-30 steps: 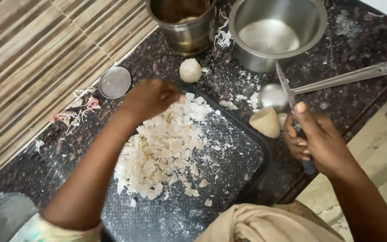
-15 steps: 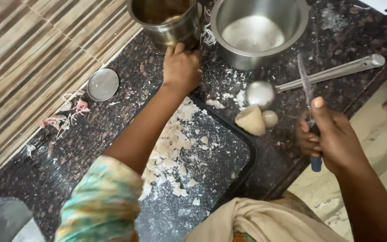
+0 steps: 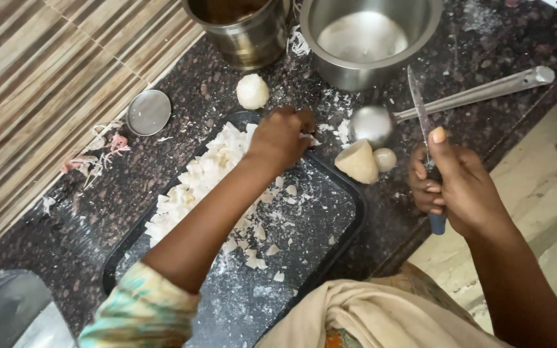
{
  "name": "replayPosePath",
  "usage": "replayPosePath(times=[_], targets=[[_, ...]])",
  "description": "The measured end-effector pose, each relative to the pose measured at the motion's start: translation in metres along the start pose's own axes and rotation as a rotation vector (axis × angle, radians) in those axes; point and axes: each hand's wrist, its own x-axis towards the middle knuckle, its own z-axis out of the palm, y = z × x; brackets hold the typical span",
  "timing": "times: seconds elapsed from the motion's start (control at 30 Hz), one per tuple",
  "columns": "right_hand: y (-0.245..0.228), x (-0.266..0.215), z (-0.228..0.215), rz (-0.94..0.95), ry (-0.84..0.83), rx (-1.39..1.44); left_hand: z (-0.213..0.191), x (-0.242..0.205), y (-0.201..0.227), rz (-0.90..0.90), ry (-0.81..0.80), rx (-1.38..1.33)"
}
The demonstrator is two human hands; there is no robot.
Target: Peeling and cutting coconut into small pieces and transferring them into a metal bowl.
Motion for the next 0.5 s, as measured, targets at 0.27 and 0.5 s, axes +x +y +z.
replayPosePath(times=[0.27, 0.5], targets=[[0.005, -0.001, -0.025, -0.029, 0.078, 0.032, 0.018, 0.046, -0.018, 0.067, -0.299, -0.038], [0.031, 0.033, -0.053, -0.691, 0.308, -1.311, -0.036, -0.003, -0.013, -0.014, -0.092, 0.019]])
